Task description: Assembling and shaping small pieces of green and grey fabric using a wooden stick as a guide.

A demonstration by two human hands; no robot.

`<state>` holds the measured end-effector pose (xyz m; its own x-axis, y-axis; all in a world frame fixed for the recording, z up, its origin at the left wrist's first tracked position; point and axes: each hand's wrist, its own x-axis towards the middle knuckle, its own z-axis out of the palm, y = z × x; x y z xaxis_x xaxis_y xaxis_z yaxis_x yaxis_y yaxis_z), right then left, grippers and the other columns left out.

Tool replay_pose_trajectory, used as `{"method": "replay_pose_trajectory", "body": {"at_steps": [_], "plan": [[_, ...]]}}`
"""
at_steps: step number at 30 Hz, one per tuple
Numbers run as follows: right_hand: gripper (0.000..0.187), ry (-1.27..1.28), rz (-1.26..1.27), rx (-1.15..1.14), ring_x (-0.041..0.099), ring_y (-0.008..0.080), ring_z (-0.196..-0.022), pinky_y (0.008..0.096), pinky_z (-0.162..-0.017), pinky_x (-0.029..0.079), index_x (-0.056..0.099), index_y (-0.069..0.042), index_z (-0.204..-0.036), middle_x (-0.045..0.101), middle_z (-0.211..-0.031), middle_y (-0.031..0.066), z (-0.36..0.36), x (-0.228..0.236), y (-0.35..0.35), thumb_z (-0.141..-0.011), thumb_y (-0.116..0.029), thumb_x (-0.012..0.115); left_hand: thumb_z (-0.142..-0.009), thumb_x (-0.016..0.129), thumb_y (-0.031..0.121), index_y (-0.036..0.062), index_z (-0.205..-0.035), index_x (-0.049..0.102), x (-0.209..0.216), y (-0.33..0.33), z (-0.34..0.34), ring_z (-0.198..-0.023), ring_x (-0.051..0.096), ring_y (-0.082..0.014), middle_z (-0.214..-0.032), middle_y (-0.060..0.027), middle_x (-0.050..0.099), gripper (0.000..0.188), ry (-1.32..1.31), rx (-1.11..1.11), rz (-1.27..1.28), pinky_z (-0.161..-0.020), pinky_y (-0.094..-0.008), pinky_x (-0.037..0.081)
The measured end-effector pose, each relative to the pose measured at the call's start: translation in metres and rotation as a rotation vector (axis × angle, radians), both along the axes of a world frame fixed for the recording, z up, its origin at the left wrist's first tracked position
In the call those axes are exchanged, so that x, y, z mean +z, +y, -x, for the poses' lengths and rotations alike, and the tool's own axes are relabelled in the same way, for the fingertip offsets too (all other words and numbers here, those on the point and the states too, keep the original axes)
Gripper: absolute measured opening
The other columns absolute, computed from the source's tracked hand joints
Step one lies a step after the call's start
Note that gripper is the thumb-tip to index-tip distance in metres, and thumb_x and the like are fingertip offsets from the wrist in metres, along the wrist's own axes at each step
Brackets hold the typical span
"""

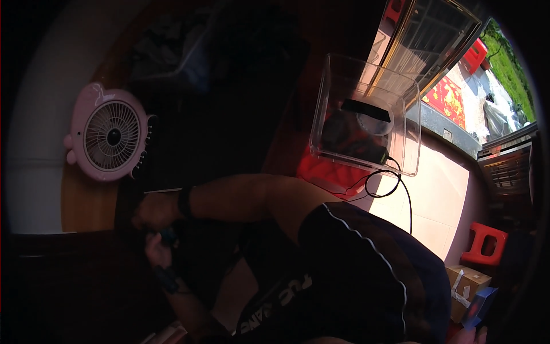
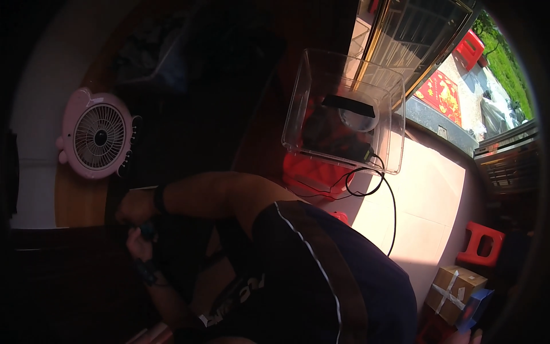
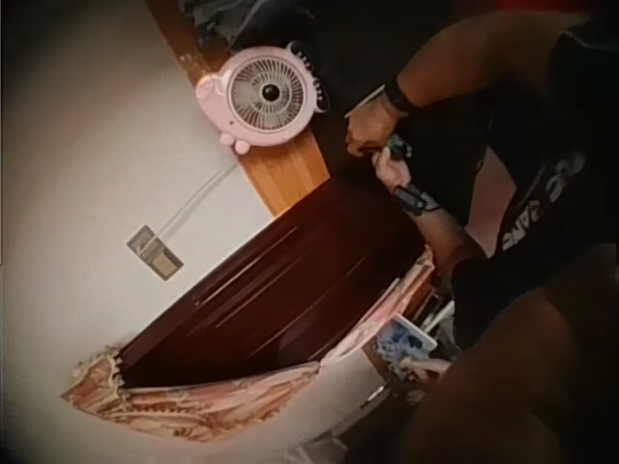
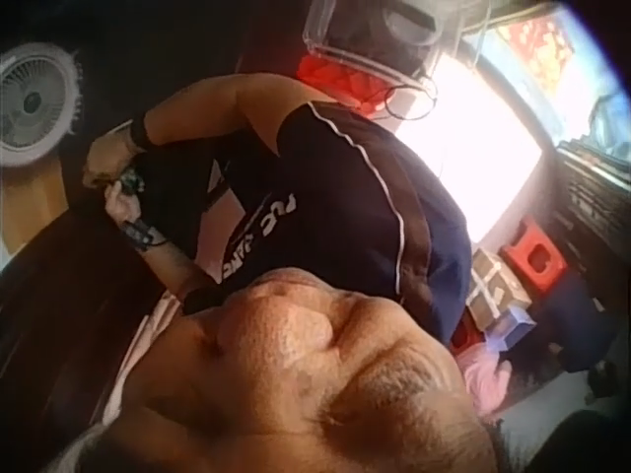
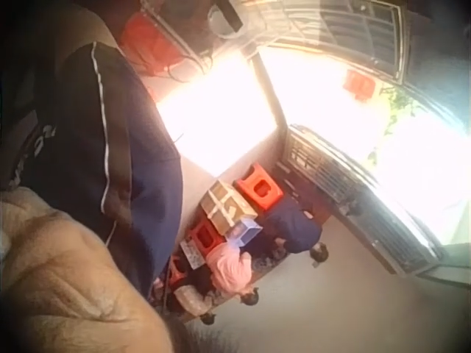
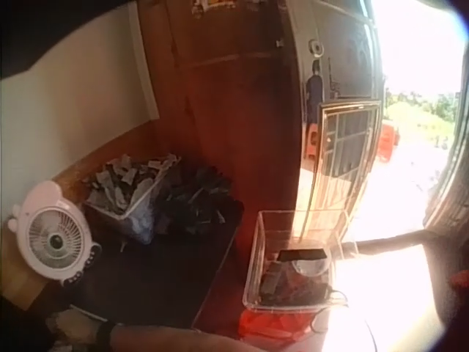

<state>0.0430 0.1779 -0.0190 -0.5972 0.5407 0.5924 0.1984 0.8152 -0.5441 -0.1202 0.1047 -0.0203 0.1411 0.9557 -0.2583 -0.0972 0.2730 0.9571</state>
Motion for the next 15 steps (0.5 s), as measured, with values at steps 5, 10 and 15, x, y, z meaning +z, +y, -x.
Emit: {"method": "replay_pose_trajectory", "body": {"at_steps": [5,10,15], "plan": [[0.024,0.062,0.194,0.202,0.064,0.0315,-0.086,0.0426,-0.075,0.051,0.065,-0.014,-0.099,0.066,-0.090,0.0106,-0.007,-0.002,0.003,-0.078,-0.022,0.056,-0.080,0.059,0.028,-0.0022,-0.101,0.052,-0.004,-0.005,-0.013,-0.065,0.059,-0.0286,-0.080,-0.0171,0.059,0.037,-0.186,-0.291,-0.105,-0.052,-0.0337,0.048],[0.023,0.229,0.171,-0.084,0.063,0.0315,-0.091,0.0419,-0.079,0.050,0.064,-0.010,-0.100,0.063,-0.100,0.0134,-0.002,-0.005,0.004,-0.079,-0.018,0.059,-0.089,0.054,0.028,0.0008,-0.102,0.054,-0.005,0.003,-0.012,-0.072,0.058,-0.0244,-0.081,-0.0140,0.060,0.030,-0.292,-0.059,-0.233,-0.060,-0.0310,0.047],[0.023,0.264,0.186,-0.189,0.062,0.0328,-0.090,0.0410,-0.080,0.050,0.064,-0.006,-0.097,0.064,-0.097,0.0152,-0.001,-0.006,0.011,-0.079,-0.019,0.062,-0.091,0.052,0.030,0.0032,-0.099,0.058,-0.011,0.012,0.028,-0.068,0.052,-0.0184,-0.077,-0.0081,0.058,0.029,-0.391,0.372,-0.137,-0.062,-0.0292,0.039]]}}
